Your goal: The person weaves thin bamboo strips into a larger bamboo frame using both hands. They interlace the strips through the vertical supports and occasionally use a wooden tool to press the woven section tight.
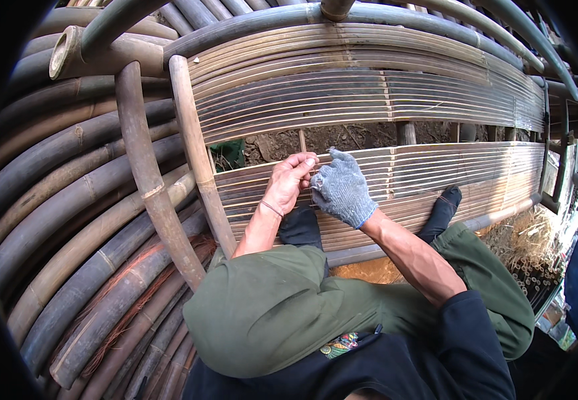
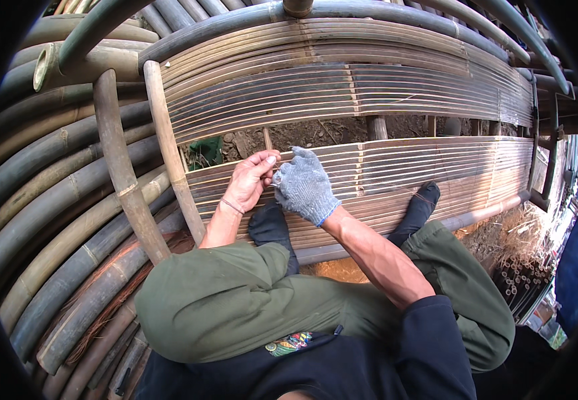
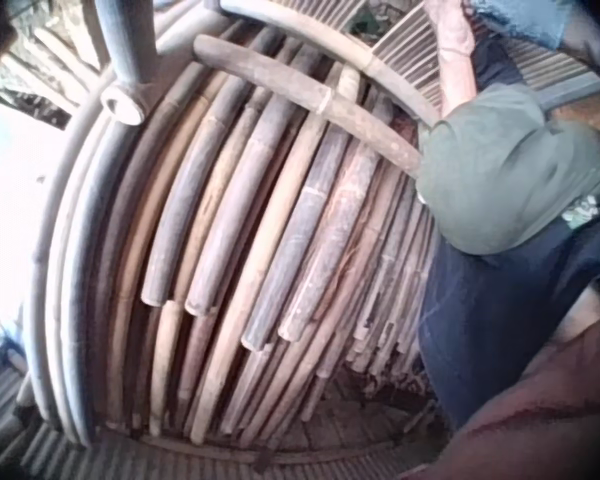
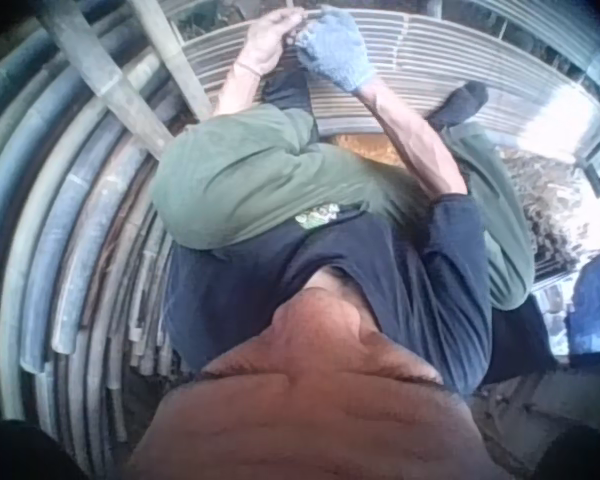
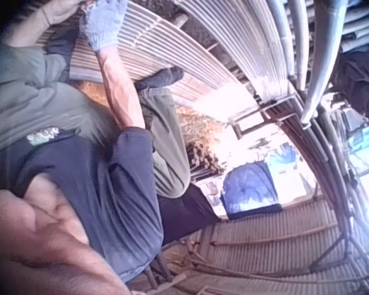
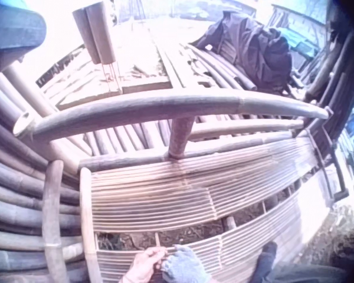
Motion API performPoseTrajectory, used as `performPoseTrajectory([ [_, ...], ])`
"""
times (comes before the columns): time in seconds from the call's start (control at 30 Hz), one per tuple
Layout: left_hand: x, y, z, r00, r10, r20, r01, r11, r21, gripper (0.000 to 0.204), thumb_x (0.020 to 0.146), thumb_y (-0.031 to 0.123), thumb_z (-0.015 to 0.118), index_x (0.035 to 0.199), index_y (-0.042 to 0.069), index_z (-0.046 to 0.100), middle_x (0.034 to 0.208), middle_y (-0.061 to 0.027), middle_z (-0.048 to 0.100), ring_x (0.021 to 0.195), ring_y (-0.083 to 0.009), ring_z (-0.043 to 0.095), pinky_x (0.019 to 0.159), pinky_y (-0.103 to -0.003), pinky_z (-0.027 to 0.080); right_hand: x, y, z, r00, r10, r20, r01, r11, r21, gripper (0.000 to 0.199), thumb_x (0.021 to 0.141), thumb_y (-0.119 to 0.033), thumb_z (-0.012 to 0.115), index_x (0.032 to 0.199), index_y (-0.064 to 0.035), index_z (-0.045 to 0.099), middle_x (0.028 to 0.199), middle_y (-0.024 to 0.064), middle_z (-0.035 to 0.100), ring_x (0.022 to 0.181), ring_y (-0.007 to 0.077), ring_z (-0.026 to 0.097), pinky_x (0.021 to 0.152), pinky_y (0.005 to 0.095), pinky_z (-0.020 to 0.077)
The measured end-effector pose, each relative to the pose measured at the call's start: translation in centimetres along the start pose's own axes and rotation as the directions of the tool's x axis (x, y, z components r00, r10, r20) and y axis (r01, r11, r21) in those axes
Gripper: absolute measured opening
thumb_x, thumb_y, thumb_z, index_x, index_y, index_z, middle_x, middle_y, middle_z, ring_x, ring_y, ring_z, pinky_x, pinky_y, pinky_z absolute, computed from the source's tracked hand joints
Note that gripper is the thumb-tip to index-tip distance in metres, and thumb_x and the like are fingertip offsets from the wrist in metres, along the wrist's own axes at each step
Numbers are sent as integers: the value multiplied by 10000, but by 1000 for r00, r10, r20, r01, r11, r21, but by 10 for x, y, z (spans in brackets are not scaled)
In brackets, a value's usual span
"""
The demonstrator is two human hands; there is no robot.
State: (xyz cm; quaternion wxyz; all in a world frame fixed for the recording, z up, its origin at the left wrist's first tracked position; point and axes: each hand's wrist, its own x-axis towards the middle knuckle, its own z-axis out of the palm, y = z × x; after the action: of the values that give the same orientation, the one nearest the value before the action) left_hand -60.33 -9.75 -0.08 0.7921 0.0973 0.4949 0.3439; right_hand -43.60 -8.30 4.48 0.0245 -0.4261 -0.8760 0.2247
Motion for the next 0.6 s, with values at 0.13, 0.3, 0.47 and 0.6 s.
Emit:
performPoseTrajectory([
  [0.13,-4,9,-1,974,215,64,-220,860,460,172,939,161,675,1044,29,706,960,11,666,783,-59,585,664,-205,475,17,5,-15,953,274,-132,-182,861,474,148,814,-239,645,789,-96,675,737,118,643,778,331,649,815,446,506],
  [0.3,-5,15,-10,970,234,62,-215,717,663,190,930,173,694,1037,16,708,911,1,669,791,-66,603,664,-218,498,33,40,-10,934,343,101,-318,670,670,294,878,-254,596,1058,-41,687,989,188,692,963,358,664,841,424,523],
  [0.47,0,16,-13,978,198,66,-208,909,360,184,945,155,674,1037,0,713,884,-29,692,772,-95,631,703,-241,538,18,49,-2,983,161,84,-167,624,763,435,878,-185,587,1275,-10,608,1139,210,686,1077,340,663,938,405,517],
  [0.6,4,19,-19,981,161,104,-190,897,400,192,953,146,665,1043,-18,704,892,-45,703,788,-99,638,734,-242,540,21,36,-4,984,174,42,-160,747,646,347,861,-224,664,1177,-83,691,1061,160,712,997,336,683,858,406,548],
])
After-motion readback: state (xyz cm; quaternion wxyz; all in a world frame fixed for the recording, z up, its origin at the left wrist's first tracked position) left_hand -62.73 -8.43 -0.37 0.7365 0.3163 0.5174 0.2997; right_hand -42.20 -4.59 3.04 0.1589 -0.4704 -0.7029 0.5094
